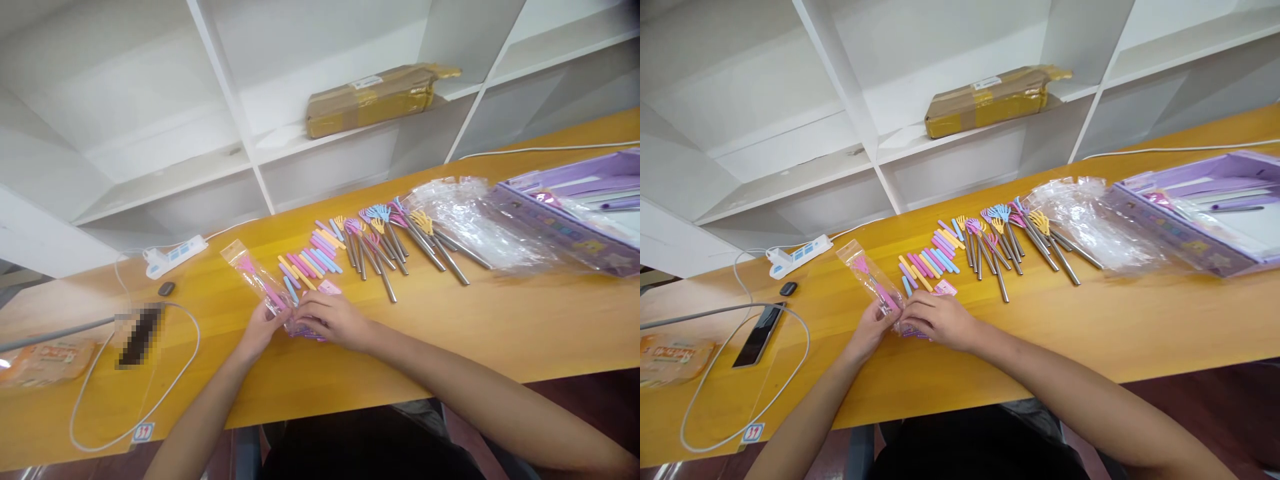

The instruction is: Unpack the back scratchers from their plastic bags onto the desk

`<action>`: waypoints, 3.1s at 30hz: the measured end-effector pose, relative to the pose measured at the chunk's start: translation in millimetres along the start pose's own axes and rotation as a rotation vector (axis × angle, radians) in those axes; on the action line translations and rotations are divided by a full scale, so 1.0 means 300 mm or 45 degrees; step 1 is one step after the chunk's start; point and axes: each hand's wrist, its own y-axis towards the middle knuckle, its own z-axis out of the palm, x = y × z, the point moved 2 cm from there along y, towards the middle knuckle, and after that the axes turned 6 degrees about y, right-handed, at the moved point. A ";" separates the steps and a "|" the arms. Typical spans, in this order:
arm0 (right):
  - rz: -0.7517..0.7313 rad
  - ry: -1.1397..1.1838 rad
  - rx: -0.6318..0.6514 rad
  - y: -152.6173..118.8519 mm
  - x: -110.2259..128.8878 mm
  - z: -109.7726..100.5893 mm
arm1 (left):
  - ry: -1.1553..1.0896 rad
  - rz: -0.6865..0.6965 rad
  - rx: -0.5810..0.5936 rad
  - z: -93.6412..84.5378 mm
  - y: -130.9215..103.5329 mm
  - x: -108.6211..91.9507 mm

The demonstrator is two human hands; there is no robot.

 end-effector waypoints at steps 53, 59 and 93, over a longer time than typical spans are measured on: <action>0.962 1.040 -0.019 0.010 -0.039 0.055 | 0.035 0.091 0.295 0.020 -0.028 -0.030; 0.880 1.016 0.101 0.021 -0.030 0.009 | 0.132 0.057 0.407 -0.007 -0.034 -0.030; 0.788 -0.248 0.379 0.023 -0.120 -0.185 | 0.351 0.053 0.349 0.010 -0.019 -0.010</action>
